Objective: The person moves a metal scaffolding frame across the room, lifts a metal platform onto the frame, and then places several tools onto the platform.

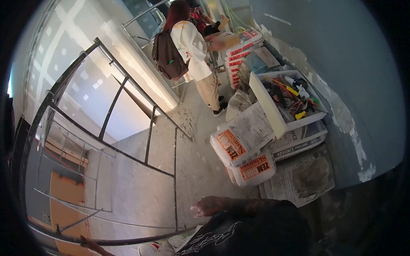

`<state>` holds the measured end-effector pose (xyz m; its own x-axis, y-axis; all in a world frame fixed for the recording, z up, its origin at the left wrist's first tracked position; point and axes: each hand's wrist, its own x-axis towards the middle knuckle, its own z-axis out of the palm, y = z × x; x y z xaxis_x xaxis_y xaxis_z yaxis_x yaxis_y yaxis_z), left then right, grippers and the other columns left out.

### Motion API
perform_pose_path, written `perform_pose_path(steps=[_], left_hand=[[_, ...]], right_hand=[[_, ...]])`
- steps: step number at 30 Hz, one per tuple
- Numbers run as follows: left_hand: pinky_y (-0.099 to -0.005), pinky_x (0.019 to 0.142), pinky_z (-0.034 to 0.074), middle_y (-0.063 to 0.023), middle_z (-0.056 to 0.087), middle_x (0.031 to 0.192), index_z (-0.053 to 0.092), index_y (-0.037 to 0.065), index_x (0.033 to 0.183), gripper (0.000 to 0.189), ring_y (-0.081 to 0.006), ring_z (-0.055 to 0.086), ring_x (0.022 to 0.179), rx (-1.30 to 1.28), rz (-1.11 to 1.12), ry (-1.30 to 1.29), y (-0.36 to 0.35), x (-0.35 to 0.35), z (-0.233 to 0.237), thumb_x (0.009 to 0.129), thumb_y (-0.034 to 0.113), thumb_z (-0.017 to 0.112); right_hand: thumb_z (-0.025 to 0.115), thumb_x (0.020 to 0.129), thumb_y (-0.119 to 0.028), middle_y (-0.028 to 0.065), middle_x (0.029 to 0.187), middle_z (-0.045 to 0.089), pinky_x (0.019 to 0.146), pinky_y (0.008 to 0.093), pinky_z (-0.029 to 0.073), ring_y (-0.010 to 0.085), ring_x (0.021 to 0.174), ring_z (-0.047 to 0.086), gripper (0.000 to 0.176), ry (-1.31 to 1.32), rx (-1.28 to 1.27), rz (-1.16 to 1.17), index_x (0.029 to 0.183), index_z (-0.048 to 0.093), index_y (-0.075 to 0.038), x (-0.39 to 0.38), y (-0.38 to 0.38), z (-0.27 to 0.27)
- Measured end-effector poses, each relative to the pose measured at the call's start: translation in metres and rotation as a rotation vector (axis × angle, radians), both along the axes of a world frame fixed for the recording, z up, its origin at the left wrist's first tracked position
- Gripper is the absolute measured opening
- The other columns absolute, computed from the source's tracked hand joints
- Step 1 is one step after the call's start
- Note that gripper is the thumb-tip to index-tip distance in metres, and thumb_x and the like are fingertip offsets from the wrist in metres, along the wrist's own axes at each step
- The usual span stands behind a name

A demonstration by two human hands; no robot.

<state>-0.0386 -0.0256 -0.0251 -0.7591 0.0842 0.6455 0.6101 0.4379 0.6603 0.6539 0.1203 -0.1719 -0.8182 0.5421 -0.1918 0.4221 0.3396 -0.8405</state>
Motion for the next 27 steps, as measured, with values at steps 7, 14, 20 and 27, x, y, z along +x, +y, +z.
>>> perform_pose_path(steps=[7,14,20,27], left_hand=[[-0.0450,0.078,0.051,-0.0306,0.060,0.103,0.044,-0.016,0.115,0.071,-0.0405,0.061,0.091,0.094,-0.065,0.052,0.008,0.048,0.013,0.090,0.049,0.056],[-0.0397,0.071,0.053,-0.0275,0.059,0.100,0.043,-0.013,0.115,0.056,-0.0340,0.062,0.088,0.007,0.086,0.012,0.003,-0.004,-0.006,0.092,0.036,0.059],[-0.0408,0.076,0.051,-0.0300,0.053,0.113,0.038,-0.011,0.124,0.060,-0.0365,0.059,0.096,0.175,-0.065,-0.015,0.003,-0.011,-0.017,0.092,0.035,0.058],[-0.0439,0.082,0.047,-0.0305,0.052,0.116,0.038,-0.010,0.127,0.059,-0.0394,0.056,0.100,0.228,-0.042,0.096,0.011,0.001,-0.016,0.094,0.035,0.055]], right_hand=[[0.058,0.088,-0.043,0.0126,0.090,0.067,0.076,0.0406,0.048,0.0311,0.086,0.065,0.052,0.003,-0.008,0.030,0.125,0.052,-0.006,-0.006,0.004,0.004],[0.060,0.087,-0.042,0.0123,0.090,0.068,0.075,0.0399,0.049,0.0299,0.086,0.065,0.052,0.012,-0.028,0.038,0.125,0.053,-0.007,-0.016,0.002,-0.016],[0.058,0.087,-0.048,0.0127,0.097,0.068,0.081,0.0387,0.049,0.0297,0.092,0.065,0.057,-0.018,-0.021,0.089,0.127,0.052,-0.007,-0.020,0.008,-0.026],[0.053,0.090,-0.049,0.0149,0.103,0.067,0.086,0.0386,0.047,0.0311,0.098,0.063,0.061,-0.008,-0.033,0.166,0.129,0.048,-0.003,-0.020,0.019,-0.020]])
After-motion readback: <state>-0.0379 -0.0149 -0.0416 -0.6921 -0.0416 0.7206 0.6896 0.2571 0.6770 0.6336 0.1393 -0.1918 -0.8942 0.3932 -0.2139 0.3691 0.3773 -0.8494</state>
